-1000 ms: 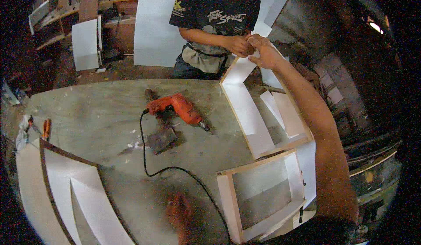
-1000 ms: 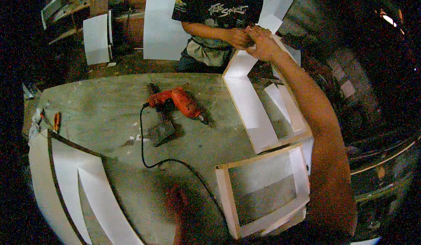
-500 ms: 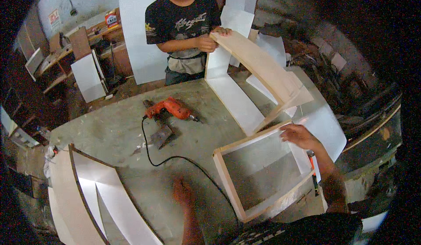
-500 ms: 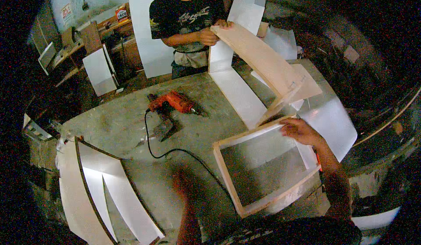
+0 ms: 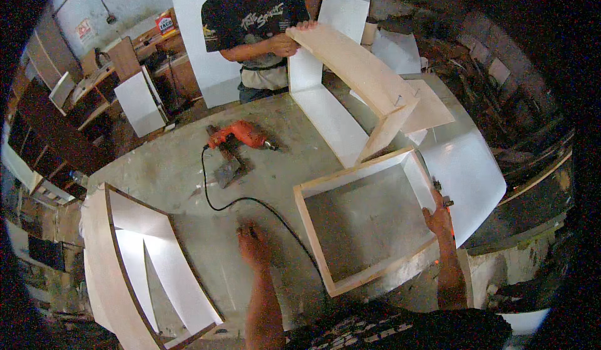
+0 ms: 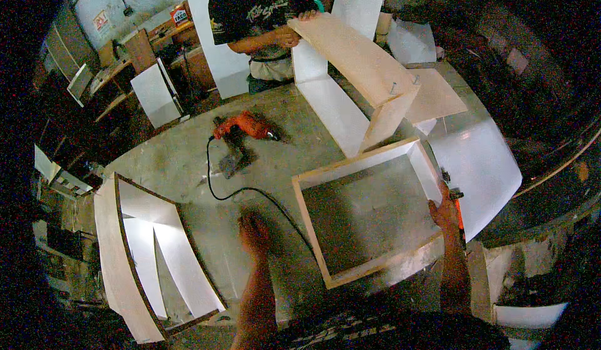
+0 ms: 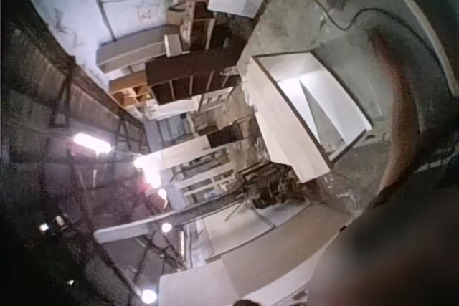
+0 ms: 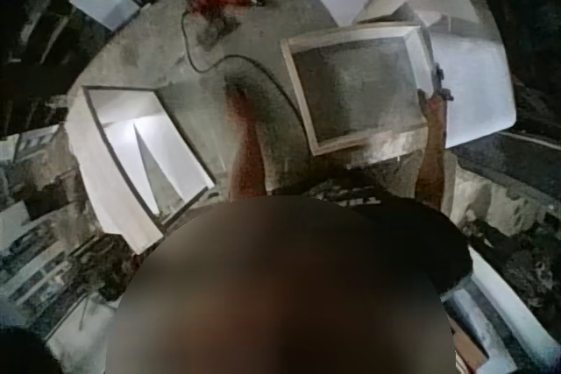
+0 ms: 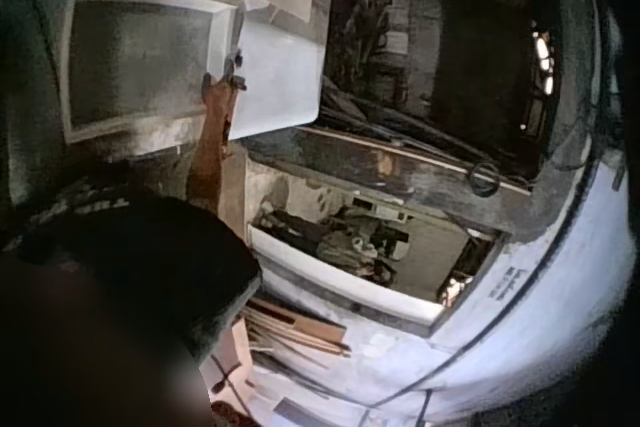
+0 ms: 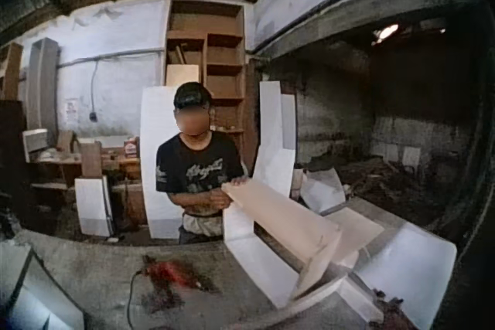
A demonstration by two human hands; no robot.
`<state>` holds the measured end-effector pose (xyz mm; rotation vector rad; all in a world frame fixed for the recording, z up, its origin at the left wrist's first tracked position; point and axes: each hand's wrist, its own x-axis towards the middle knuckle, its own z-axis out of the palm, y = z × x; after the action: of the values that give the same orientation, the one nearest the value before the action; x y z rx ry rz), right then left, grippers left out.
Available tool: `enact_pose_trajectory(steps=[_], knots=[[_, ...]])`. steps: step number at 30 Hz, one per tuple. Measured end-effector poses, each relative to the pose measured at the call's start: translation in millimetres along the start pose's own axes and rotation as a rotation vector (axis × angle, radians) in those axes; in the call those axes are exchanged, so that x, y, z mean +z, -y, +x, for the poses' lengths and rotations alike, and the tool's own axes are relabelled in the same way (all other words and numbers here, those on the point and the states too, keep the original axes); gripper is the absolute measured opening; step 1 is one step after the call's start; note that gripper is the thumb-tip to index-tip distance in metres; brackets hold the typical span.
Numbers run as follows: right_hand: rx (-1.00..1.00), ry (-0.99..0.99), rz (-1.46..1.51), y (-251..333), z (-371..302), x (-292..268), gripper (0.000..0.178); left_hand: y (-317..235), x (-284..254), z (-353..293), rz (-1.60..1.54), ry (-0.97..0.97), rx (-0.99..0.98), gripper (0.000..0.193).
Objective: The person assembles a wooden cabinet frame using a hammer, drill, and nail gun. They position wooden panels, drive nails into joints, and secure the structure while another person works nearby.
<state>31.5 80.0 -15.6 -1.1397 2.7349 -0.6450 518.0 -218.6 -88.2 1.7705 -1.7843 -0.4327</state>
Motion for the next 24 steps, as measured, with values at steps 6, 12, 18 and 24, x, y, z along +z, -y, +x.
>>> enact_pose_trajectory(steps=[6,12,18,24], knots=[[-0.025,-0.062,-0.134,20.0,-2.0,-6.3,0.080,11.2,8.1,5.5,0.004,0.081,-0.028,0.037],[0.031,-0.074,-0.082,10.6,-0.5,-6.0,0.077,6.8,16.9,11.9,-0.573,0.121,-0.410,0.042],[-0.114,-0.100,-0.124,-0.6,-5.1,-0.3,0.073,9.3,26.3,18.3,-0.113,0.068,-0.083,0.045],[-0.260,-0.161,-0.080,-15.2,-16.1,4.0,0.071,11.2,30.1,14.6,-0.114,0.109,-0.227,0.038]])
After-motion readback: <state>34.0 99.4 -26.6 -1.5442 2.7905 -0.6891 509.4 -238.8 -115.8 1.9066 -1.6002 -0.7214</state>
